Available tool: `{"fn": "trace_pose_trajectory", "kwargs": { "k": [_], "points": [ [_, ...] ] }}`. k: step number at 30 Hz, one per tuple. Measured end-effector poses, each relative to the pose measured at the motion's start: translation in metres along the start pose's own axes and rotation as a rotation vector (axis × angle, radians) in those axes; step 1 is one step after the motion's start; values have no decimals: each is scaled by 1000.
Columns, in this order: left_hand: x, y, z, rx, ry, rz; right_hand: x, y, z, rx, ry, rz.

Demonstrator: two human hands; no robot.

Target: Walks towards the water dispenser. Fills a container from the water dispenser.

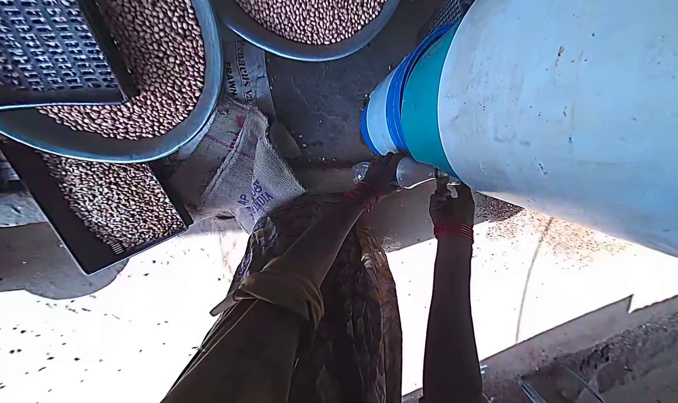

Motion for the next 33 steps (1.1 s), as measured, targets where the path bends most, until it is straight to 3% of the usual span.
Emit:
{"fn": "trace_pose_trajectory", "kwargs": {
  "k": [3,7,9,11,15,17,24,26,29,30,33],
  "points": [
    [-2,3,0,-13,-21,-5,-4,3,-2,-107,-38,3],
    [-2,4,1,-5,-44,-16,-15,13,-13,-676,-69,236],
    [-3,5,1,5,-37,-6,-19,16,-18,-805,-72,347],
    [-4,6,1,-5,-48,6,-23,18,-18,-725,-81,372],
    [-1,2,0,2,-41,26,-17,8,-8,-183,15,208],
    [-1,2,0,7,-39,24,-13,3,-5,-103,0,168],
    [-1,5,4,-25,-75,-24,-5,7,0,-173,24,99],
    [1,5,5,-47,-81,-15,-6,10,1,-318,35,128],
    [2,5,7,-63,-90,-16,-14,19,-9,-753,63,341],
    [2,6,7,-68,-92,-14,-17,22,-11,-815,71,411],
    [1,6,8,-66,-84,-18,-22,22,-13,-622,66,383]
  ]
}}
Point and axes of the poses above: each hand's wrist, its own z-axis away from the middle knuckle, its own x-axis out of the palm, y = z × x, the point moved 3 cm from there along -z, towards the middle knuckle, and after that the axes turned 12 degrees about y, right-handed, at the moved point
